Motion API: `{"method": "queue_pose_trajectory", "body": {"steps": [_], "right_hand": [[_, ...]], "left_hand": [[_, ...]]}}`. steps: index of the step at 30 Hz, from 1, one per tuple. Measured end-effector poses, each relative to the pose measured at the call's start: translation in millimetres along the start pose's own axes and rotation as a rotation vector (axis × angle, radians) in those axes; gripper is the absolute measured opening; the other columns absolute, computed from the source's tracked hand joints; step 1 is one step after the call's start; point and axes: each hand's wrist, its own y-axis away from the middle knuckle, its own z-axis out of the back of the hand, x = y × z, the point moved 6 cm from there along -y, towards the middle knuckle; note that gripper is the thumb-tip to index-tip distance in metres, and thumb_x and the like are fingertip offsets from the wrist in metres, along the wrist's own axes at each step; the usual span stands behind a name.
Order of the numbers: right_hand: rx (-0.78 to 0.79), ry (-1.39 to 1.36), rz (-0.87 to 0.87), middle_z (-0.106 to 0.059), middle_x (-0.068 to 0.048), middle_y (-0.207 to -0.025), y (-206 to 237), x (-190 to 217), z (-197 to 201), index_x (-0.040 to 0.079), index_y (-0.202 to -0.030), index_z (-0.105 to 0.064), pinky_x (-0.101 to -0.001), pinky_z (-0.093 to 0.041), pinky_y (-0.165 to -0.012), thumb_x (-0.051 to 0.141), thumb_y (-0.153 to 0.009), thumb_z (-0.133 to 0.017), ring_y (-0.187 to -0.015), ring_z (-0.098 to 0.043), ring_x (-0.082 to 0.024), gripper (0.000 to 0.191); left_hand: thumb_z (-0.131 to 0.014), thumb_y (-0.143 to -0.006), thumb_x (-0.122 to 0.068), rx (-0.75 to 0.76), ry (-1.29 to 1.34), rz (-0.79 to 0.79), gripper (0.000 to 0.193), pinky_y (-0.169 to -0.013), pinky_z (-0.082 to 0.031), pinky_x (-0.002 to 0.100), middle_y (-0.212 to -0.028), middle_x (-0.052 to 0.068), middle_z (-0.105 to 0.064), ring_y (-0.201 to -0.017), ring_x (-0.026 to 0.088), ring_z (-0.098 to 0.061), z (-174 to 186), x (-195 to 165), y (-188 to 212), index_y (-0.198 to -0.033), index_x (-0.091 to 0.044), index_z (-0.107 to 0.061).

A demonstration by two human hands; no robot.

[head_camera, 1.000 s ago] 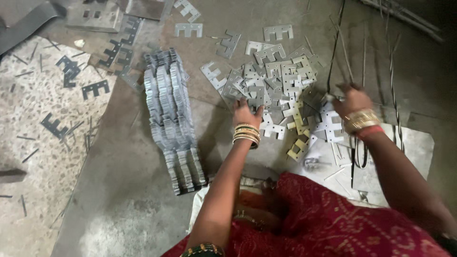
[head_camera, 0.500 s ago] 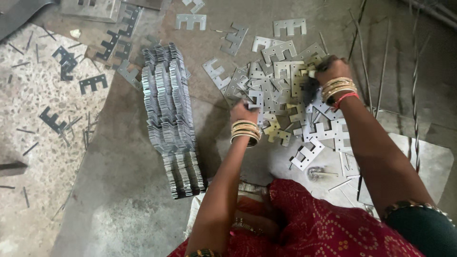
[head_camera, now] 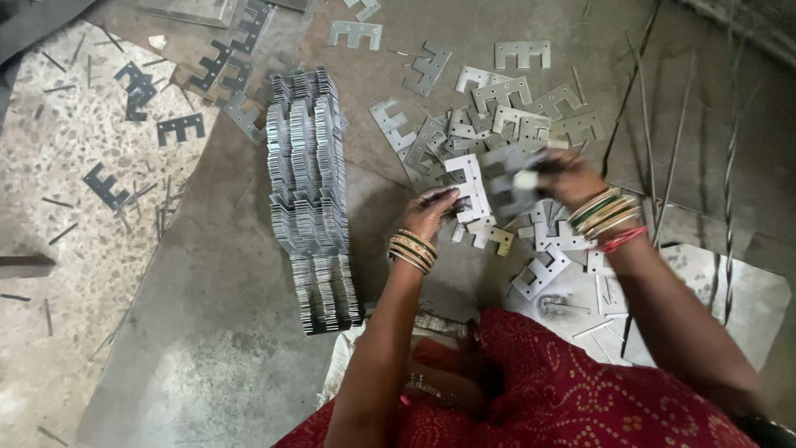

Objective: The person sits on the floor and repeatedly picks up small metal brackets from a scattered pile, aligns them, and stacks them into neat columns. The person handles the brackets by hand and organizes them into growing stacks.

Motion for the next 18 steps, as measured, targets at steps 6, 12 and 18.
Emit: {"method": "queue_pose_trajectory", "body": {"steps": [6, 12, 18], "right_hand": [[0.005, -0.089, -0.161, -0.077, -0.006, -0.092, 11.1, -8.1, -58.2, 0.005, -0.106, -0.074, -0.0338, -0.060, -0.073, 0.007, -0.083, -0.077, -0.079, -0.070, -0.017, 0.023], [-0.071, 0.395, 0.525, -0.075, -0.009, -0.101, 48.6, 63.8, -103.5, 0.010, -0.108, -0.071, -0.0358, -0.064, -0.079, 0.008, -0.074, -0.076, -0.089, -0.072, -0.023, 0.035], [-0.079, 0.876, 0.043, -0.071, -0.018, -0.113, 0.9, 51.1, -57.8, 0.010, -0.119, -0.067, -0.0435, -0.061, -0.085, 0.028, -0.092, -0.069, -0.100, -0.071, -0.032, 0.033]], "left_hand": [[-0.089, -0.081, -0.026, 0.108, 0.100, -0.011, 0.047, -0.072, -0.059, 0.031, -0.107, 0.013, -0.075, -0.094, 0.023, -0.072, -14.8, 3.2, 19.2, -0.116, 0.000, -0.071], [-0.054, -0.072, -0.084, 0.199, 0.217, 0.314, 0.094, -0.084, -0.063, 0.040, -0.118, 0.014, -0.072, -0.103, 0.025, -0.074, 2.7, 3.4, 47.1, -0.127, -0.007, -0.059], [-0.064, -0.081, -0.078, 0.064, -0.048, 0.342, 0.094, -0.089, -0.057, 0.044, -0.121, 0.013, -0.066, -0.105, 0.025, -0.066, 37.4, 22.2, 43.2, -0.139, -0.004, -0.058]]}}
